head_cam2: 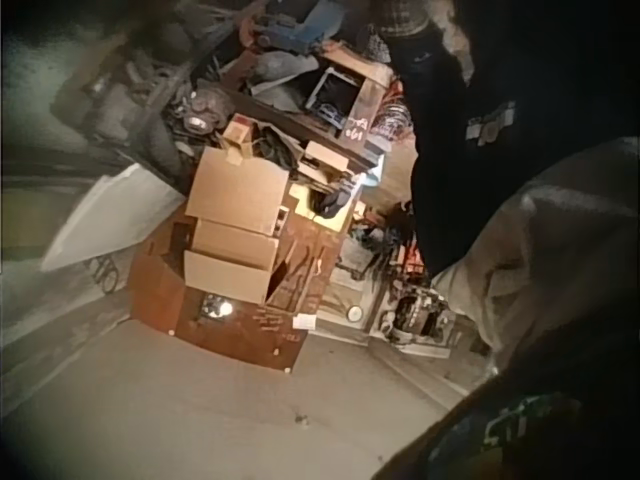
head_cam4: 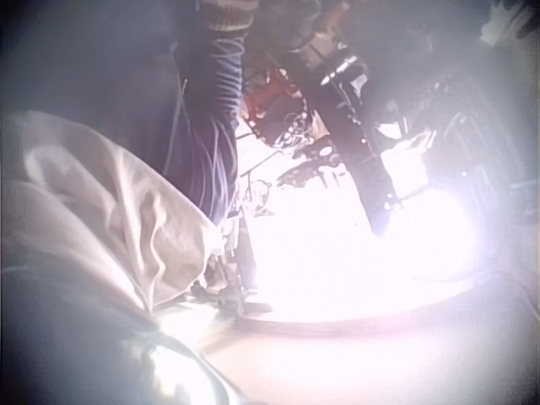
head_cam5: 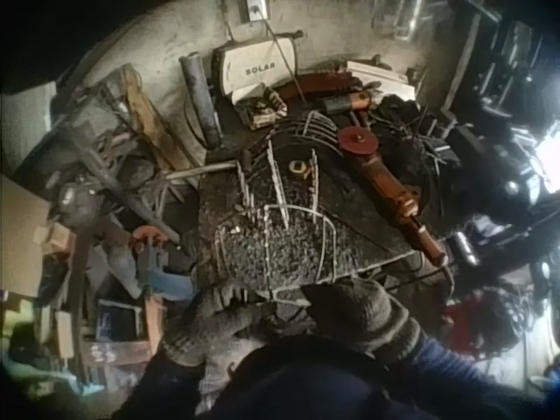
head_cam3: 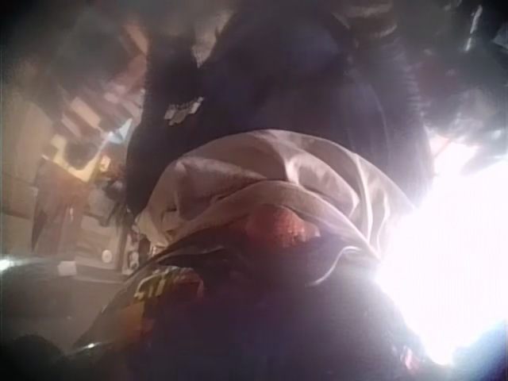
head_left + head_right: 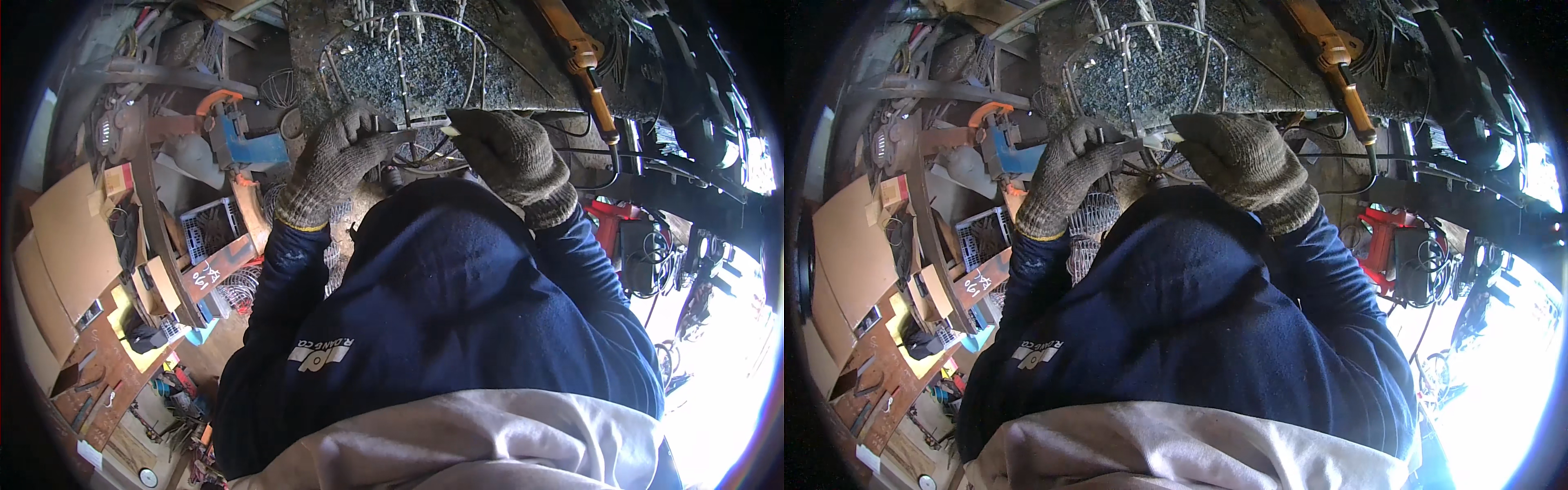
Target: The person joins metal wire components together to form a curved cage structure. They use a handheld tool to apply fasteners at various intersection points of the metal wires.
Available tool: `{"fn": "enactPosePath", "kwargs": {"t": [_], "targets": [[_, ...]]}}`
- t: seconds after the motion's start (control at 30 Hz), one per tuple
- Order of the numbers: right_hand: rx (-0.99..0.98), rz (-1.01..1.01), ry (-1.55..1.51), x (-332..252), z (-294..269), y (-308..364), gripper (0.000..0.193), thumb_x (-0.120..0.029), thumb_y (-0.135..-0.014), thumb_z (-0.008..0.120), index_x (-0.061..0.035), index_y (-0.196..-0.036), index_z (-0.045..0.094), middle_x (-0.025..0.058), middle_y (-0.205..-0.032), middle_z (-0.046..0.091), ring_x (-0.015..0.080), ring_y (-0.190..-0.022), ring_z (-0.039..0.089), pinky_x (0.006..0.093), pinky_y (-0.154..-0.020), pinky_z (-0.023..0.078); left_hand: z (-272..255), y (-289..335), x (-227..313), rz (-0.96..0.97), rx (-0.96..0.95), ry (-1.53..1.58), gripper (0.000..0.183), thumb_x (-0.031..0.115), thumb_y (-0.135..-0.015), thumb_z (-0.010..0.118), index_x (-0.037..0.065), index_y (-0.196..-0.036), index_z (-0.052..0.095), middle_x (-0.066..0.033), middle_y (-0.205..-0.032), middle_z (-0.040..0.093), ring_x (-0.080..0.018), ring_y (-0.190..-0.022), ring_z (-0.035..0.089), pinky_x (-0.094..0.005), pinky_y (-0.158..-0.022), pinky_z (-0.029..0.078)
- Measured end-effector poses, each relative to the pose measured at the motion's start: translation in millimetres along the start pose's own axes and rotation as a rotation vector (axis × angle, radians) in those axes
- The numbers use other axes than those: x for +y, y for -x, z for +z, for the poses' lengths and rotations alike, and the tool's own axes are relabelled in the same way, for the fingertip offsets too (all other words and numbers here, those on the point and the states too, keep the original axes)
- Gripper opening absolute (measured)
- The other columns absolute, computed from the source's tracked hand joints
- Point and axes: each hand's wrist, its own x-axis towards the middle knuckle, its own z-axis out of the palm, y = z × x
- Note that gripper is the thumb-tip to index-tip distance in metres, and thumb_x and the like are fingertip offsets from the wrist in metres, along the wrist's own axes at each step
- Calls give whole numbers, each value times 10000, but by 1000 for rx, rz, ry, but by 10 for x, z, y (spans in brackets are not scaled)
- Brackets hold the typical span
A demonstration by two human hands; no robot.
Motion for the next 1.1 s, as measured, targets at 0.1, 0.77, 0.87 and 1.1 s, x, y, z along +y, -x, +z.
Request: {"fn": "enactPosePath", "kwargs": {"t": [0.1, 0.77, 0.87, 1.1], "targets": [[-25, 6, -23, -5, 2, -5, 277, -125, -948, 724, -39, -1212, 723, 130, -979, 760, 255, -866, 756, 351, -761, 599, -28, -4, -17, -47, -11, -21, 140, 68, -962, 662, 16, -1091, 656, -12, -907, 648, -79, -796, 609, -239, -725, 503], [-177, -104, 10, -186, 179, -124, 359, -169, -975, 632, -93, -1323, 669, 107, -899, 709, 289, -779, 705, 398, -701, 572, 55, 31, 63, -110, 62, 153, 131, 101, -971, 697, 24, -1069, 656, -11, -882, 643, -51, -721, 598, -222, -628, 502], [-137, -140, 66, -175, 247, -118, 357, -164, -958, 639, -116, -1310, 674, 100, -903, 708, 292, -787, 706, 409, -693, 575, 44, 26, -20, -77, 57, 116, 148, 134, -983, 700, 24, -1070, 654, -9, -875, 641, -50, -706, 600, -213, -604, 500], [-102, -223, 226, -172, 251, -102, 405, -153, -895, 689, -83, -1294, 670, 77, -922, 722, 266, -793, 717, 393, -668, 582, 64, 34, -19, -51, 71, 129, 185, 163, -977, 722, 23, -1078, 654, -19, -878, 651, -62, -691, 613, -223, -596, 504]]}}
